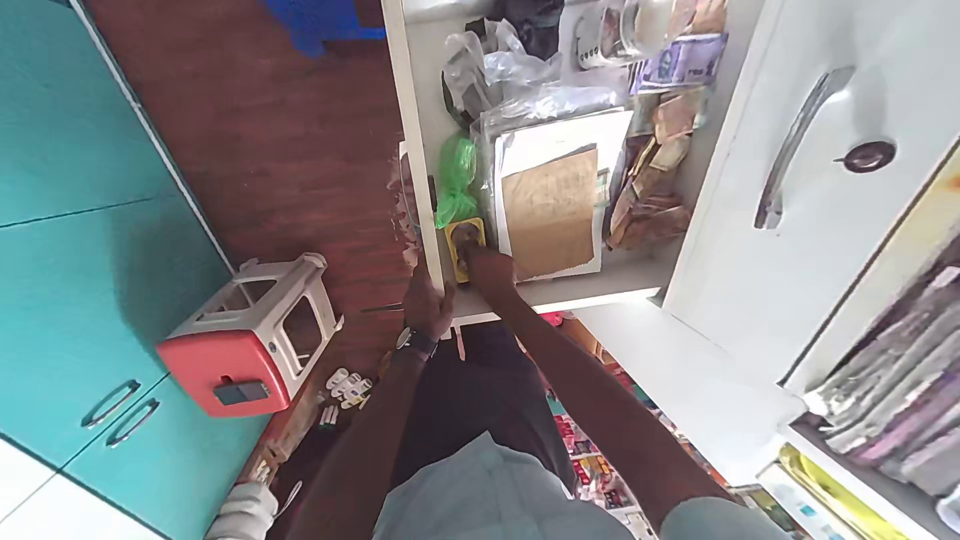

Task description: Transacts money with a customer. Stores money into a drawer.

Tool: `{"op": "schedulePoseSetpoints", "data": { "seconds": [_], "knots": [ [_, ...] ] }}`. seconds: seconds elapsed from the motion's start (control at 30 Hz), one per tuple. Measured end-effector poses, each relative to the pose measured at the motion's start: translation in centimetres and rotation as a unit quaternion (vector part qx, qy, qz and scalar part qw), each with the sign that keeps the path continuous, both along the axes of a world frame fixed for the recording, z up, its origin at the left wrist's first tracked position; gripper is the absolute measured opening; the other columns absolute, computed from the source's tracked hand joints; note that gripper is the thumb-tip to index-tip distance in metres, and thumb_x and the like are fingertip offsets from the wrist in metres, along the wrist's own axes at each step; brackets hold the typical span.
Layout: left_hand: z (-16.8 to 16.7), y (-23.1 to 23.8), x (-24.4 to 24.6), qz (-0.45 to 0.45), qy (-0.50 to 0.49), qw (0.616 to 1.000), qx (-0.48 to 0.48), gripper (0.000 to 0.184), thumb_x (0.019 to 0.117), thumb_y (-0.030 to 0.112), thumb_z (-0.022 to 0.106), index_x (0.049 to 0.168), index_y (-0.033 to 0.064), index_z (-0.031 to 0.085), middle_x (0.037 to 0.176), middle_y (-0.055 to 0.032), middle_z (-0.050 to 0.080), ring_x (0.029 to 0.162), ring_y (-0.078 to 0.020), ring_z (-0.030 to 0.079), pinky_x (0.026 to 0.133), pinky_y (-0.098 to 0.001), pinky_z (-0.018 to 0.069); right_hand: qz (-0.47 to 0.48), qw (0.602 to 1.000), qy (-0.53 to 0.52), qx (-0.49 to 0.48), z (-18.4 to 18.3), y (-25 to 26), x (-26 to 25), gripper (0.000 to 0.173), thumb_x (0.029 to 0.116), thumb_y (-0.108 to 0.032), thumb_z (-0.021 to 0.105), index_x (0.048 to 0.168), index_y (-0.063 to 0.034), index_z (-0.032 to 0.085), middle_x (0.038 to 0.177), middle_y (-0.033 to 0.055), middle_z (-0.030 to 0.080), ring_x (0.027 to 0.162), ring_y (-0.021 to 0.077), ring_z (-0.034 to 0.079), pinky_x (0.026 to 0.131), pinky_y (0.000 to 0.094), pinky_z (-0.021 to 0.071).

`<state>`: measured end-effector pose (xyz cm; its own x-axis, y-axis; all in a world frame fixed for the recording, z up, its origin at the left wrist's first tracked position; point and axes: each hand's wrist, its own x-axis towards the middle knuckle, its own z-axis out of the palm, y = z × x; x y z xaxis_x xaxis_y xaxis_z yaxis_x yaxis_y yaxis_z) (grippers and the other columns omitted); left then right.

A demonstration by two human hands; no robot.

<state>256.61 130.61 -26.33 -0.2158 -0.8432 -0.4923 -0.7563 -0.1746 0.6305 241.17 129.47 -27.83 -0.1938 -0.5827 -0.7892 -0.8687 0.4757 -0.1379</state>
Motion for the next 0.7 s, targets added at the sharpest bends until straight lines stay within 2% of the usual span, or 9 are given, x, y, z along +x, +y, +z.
{"op": "schedulePoseSetpoints", "data": {
  "seconds": [0.13, 0.27, 0.4, 0.43, 0.5, 0.57, 0.6, 0.67, 0.7],
  "knots": [
    [-0.2, 0.4, 0.3, 0.017, 0.004, 0.999, 0.029, 0.077, 0.0971, 0.038, 0.058, 0.158, -0.0007, 0.030, 0.140, -0.0237, 0.059, 0.126, -0.0341, 0.061, 0.106, -0.0521, 0.0495, -0.034, 0.999, -0.017, 0.014, 0.1, -0.4, 0.0, 0.026, 0.0989, -0.027, 0.062, 0.119, -0.0133, 0.070, 0.102, 0.0180, 0.073, 0.090, 0.0416, 0.070, 0.069, 0.0621, 0.0540],
    [-0.7, 0.9, -0.4, 0.029, 0.008, 0.999, 0.024, 0.079, 0.0966, 0.042, 0.057, 0.153, -0.0095, 0.035, 0.145, -0.0308, 0.052, 0.135, -0.0405, 0.053, 0.113, -0.0547, 0.0419, -0.102, 0.990, -0.059, 0.079, 1.8, -1.4, -1.6, 0.037, 0.1043, -0.039, 0.052, 0.125, -0.0137, 0.069, 0.122, 0.0159, 0.070, 0.113, 0.0376, 0.067, 0.090, 0.0624, 0.0514],
    [0.0, 0.4, -0.6, 0.017, 0.001, 1.000, 0.004, 0.076, 0.0933, 0.031, 0.061, 0.153, -0.0089, 0.035, 0.145, -0.0312, 0.052, 0.134, -0.0425, 0.054, 0.112, -0.0550, 0.0431, -0.152, 0.986, -0.061, 0.014, 3.2, 0.2, -1.7, 0.040, 0.1066, -0.032, 0.045, 0.139, -0.0202, 0.065, 0.129, 0.0139, 0.069, 0.121, 0.0334, 0.065, 0.098, 0.0574, 0.0508],
    [0.4, 0.4, -1.1, 0.017, -0.012, 1.000, 0.016, 0.074, 0.0941, 0.030, 0.061, 0.152, -0.0098, 0.036, 0.142, -0.0321, 0.054, 0.131, -0.0444, 0.056, 0.110, -0.0565, 0.0441, -0.203, 0.974, -0.064, -0.071, 3.7, 1.2, -1.8, 0.035, 0.1047, -0.027, 0.050, 0.131, -0.0148, 0.071, 0.123, 0.0142, 0.071, 0.116, 0.0307, 0.067, 0.099, 0.0524, 0.0520],
    [0.9, 0.5, -2.3, 0.013, -0.030, 0.998, 0.049, 0.073, 0.0970, 0.030, 0.059, 0.152, -0.0109, 0.034, 0.145, -0.0323, 0.052, 0.133, -0.0444, 0.054, 0.112, -0.0565, 0.0430, -0.320, 0.899, -0.089, -0.286, 5.4, 3.0, -1.9, 0.024, 0.0998, -0.014, 0.060, 0.107, 0.0021, 0.075, 0.097, 0.0152, 0.075, 0.090, 0.0234, 0.073, 0.086, 0.0408, 0.0596],
    [1.2, 0.5, -4.3, 0.016, -0.028, 0.997, 0.066, 0.075, 0.0973, 0.031, 0.060, 0.154, -0.0079, 0.033, 0.149, -0.0300, 0.049, 0.136, -0.0416, 0.052, 0.114, -0.0556, 0.0412, -0.384, 0.826, -0.164, -0.378, 8.1, 2.9, -2.2, 0.024, 0.1010, -0.013, 0.053, 0.101, 0.0061, 0.069, 0.080, 0.0085, 0.067, 0.070, 0.0119, 0.065, 0.068, 0.0303, 0.0564],
    [2.0, 0.5, -5.3, 0.005, -0.027, 0.997, 0.078, 0.075, 0.0964, 0.034, 0.062, 0.154, -0.0064, 0.035, 0.146, -0.0282, 0.052, 0.133, -0.0396, 0.055, 0.112, -0.0556, 0.0437, -0.395, 0.808, -0.216, -0.381, 9.8, 2.6, -2.1, 0.026, 0.1013, -0.016, 0.051, 0.099, 0.0053, 0.066, 0.080, 0.0056, 0.066, 0.070, 0.0082, 0.062, 0.067, 0.0281, 0.0547],
    [7.4, -1.9, -6.5, -0.089, -0.025, 0.983, 0.156, 0.066, 0.0979, 0.034, 0.064, 0.146, -0.0072, 0.046, 0.141, -0.0251, 0.058, 0.129, -0.0336, 0.058, 0.110, -0.0485, 0.0456, -0.315, 0.825, -0.297, -0.364, 12.4, 0.7, -1.5, 0.031, 0.1008, -0.019, 0.050, 0.094, 0.0052, 0.067, 0.081, 0.0084, 0.067, 0.073, 0.0118, 0.063, 0.070, 0.0326, 0.0549],
    [11.8, -4.6, -6.8, -0.178, -0.022, 0.966, 0.184, 0.057, 0.1009, 0.029, 0.062, 0.142, -0.0084, 0.050, 0.138, -0.0228, 0.061, 0.127, -0.0277, 0.060, 0.109, -0.0371, 0.0464, -0.233, 0.863, -0.303, -0.329, 13.0, -0.9, -1.4, 0.033, 0.1012, -0.022, 0.050, 0.094, 0.0042, 0.069, 0.083, 0.0117, 0.069, 0.076, 0.0174, 0.066, 0.073, 0.0377, 0.0558]
  ]
}}
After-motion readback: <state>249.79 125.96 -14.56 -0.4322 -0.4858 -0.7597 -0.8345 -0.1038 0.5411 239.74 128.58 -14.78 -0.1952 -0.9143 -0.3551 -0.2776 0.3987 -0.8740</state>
